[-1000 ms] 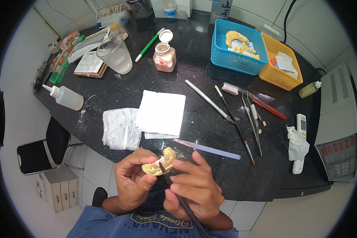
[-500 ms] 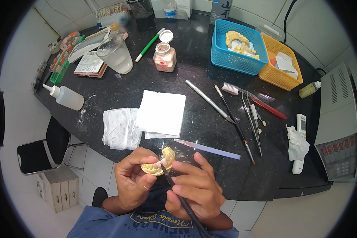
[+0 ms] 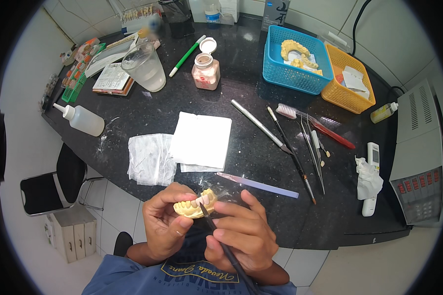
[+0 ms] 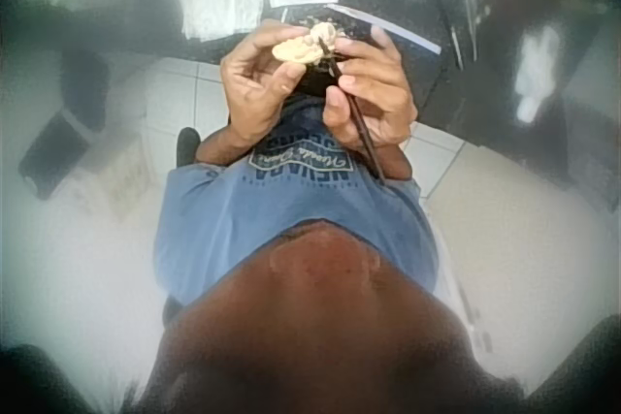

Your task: The person uses a fine brush to apply a pink substance to a yellow denture model held in their left hand. They then switch to a metal tool to scrape and smooth the surface of the denture, focusing on the gum and tooth areas. The person repeatedly switches between the brush and the metal tool to refine the shape and finish of the denture.

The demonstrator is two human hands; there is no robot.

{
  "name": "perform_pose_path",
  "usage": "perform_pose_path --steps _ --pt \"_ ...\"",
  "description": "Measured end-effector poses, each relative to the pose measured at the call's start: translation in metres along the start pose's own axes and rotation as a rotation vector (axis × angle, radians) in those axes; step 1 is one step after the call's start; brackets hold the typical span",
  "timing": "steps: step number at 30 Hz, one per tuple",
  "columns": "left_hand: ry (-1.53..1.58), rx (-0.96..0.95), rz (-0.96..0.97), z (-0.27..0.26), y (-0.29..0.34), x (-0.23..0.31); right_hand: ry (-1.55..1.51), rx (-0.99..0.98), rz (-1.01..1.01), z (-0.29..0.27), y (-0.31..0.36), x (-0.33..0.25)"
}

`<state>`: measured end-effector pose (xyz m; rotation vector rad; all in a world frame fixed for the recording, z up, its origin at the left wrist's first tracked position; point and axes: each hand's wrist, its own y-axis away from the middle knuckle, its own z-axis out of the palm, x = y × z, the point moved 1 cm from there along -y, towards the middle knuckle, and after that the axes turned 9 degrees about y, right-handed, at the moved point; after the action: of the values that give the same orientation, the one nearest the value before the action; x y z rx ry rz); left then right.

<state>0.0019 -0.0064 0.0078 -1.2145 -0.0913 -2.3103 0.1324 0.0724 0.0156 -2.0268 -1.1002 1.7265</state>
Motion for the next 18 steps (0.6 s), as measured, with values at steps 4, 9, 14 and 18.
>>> perform_pose_path --steps 4,9,14,18 --pt "-0.026 0.0 0.002 -0.0007 -0.0003 0.0001 0.009 -0.009 0.004 0.0002 0.0 0.0005" --pt "-0.065 -0.013 0.016 -0.0009 -0.0007 0.0 0.033 -0.02 -0.019 -0.0007 -0.0019 0.0005" --pt "-0.051 0.004 0.014 0.0002 -0.0006 0.0004 0.013 -0.01 0.004 -0.0007 0.0005 0.0009" --pt "0.023 0.006 -0.01 -0.0002 -0.0006 -0.0001 -0.081 0.078 0.003 -0.002 0.0042 0.0039"
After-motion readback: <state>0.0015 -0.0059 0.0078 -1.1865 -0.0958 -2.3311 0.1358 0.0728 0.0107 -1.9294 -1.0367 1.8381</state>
